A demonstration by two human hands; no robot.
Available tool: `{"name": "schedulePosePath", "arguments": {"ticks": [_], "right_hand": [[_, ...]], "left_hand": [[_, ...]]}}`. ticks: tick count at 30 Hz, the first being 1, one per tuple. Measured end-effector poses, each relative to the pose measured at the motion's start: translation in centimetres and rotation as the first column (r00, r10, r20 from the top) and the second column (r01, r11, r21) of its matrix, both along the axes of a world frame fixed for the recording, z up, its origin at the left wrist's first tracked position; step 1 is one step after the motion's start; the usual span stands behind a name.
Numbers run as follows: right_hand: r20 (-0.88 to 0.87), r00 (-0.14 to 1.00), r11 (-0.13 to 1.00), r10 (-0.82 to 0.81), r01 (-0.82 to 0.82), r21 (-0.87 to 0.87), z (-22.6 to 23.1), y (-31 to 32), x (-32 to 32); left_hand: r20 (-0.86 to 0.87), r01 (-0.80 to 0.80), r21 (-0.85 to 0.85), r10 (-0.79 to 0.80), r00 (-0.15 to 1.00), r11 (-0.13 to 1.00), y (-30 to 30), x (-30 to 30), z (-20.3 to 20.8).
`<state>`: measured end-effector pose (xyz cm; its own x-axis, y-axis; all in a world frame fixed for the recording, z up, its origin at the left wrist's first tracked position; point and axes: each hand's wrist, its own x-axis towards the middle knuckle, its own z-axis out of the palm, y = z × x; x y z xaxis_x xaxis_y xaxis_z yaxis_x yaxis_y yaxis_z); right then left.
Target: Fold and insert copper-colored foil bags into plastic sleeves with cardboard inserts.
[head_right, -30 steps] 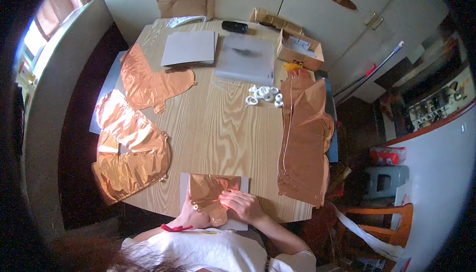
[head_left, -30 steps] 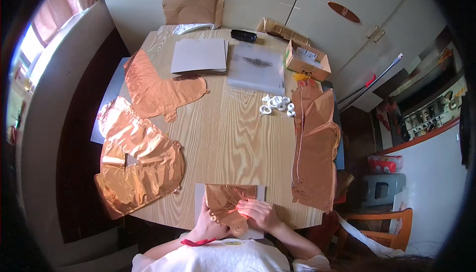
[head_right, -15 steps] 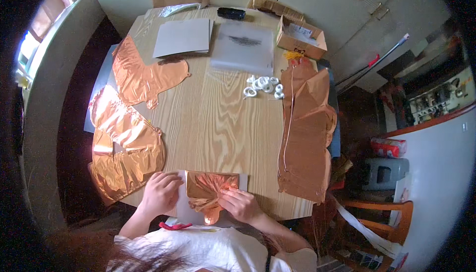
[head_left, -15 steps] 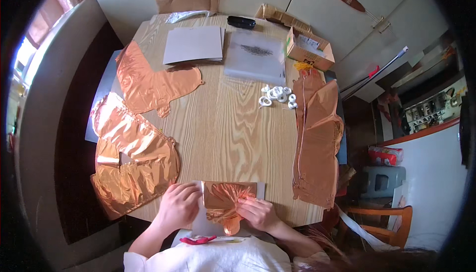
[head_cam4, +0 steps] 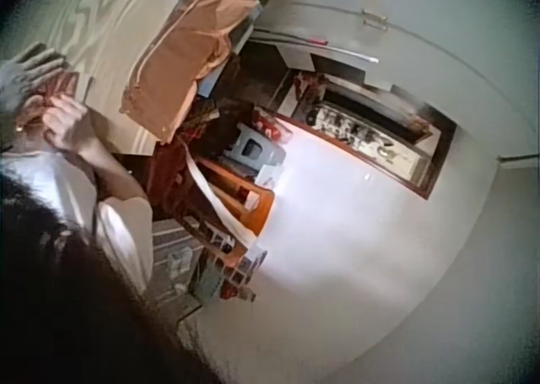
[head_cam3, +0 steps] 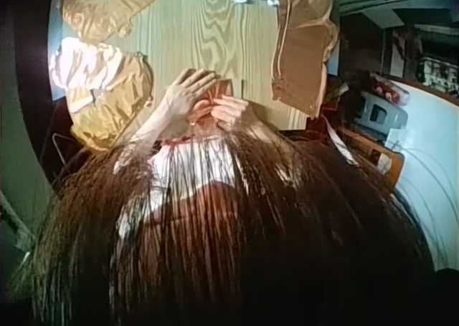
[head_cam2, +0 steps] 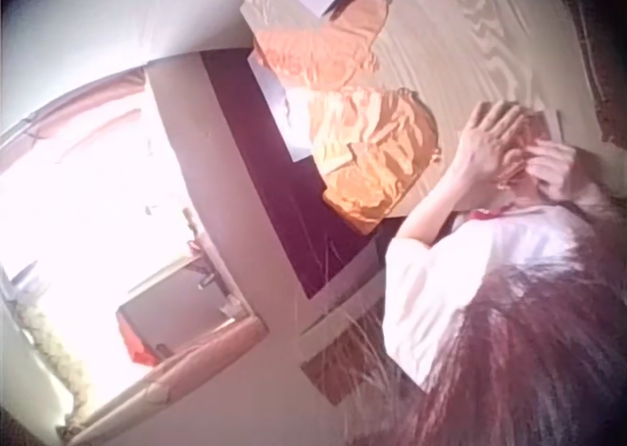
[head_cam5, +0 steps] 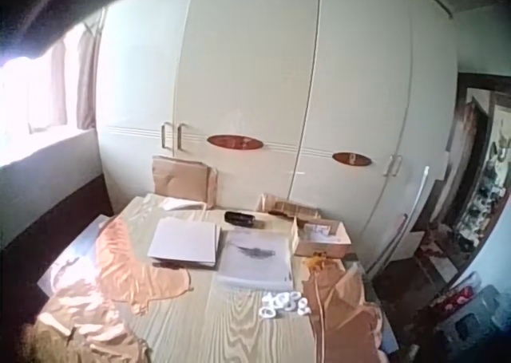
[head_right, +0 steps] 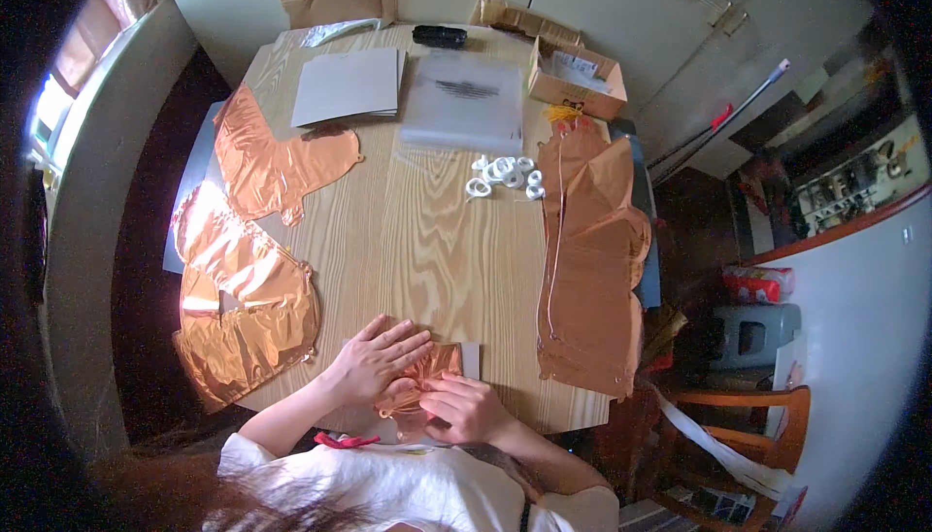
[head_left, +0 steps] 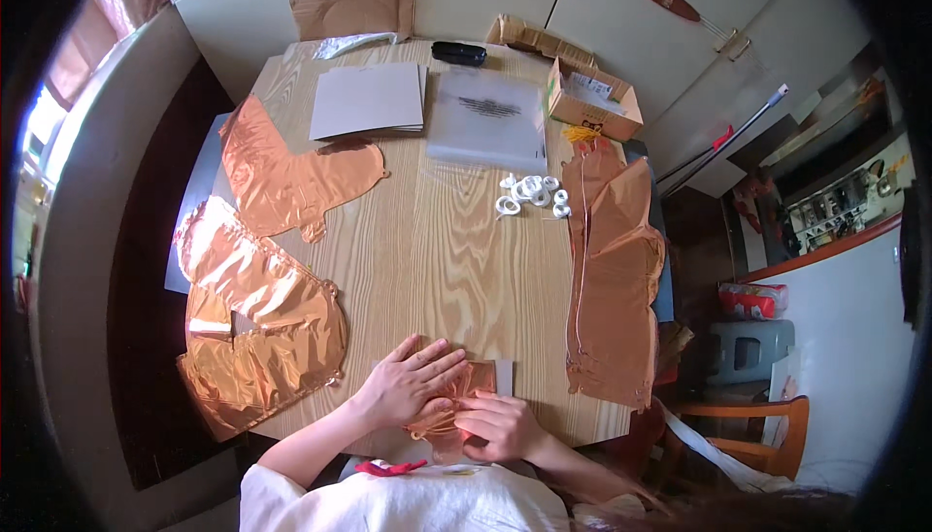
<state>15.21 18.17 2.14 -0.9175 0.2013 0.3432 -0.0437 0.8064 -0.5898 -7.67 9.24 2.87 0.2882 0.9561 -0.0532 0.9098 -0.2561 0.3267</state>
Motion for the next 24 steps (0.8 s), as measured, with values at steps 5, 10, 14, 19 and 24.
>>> {"name": "schedulePosePath", "arguments": {"ticks": [5,10,14,19,24], "right_hand": [[-0.001,0.975,0.975,-0.221,0.221,0.006,0.7,1.8,-1.9],[0.21,0.932,0.912,-0.297,0.211,0.352,-0.8,1.2,-2.3],[0.254,0.922,0.915,-0.292,0.191,0.356,-1.2,0.8,-2.0],[0.276,0.917,0.91,-0.287,0.171,0.378,-1.0,0.8,-1.7],[0.297,0.908,0.904,-0.294,0.164,0.394,-0.8,0.7,-1.5]], "left_hand": [[-0.027,0.013,0.015,-0.013,1.0,1.0,0.0,0.0,-0.7],[0.011,0.018,0.001,-0.018,1.0,1.0,-0.1,-0.3,-0.8],[0.103,-0.012,-0.017,0.014,0.995,1.0,-0.5,-0.5,-0.9],[0.024,-0.079,-0.036,0.08,0.997,0.996,-1.5,-0.9,0.1],[-0.063,-0.164,-0.068,0.159,0.985,0.984,-3.0,-1.8,0.4]]}}
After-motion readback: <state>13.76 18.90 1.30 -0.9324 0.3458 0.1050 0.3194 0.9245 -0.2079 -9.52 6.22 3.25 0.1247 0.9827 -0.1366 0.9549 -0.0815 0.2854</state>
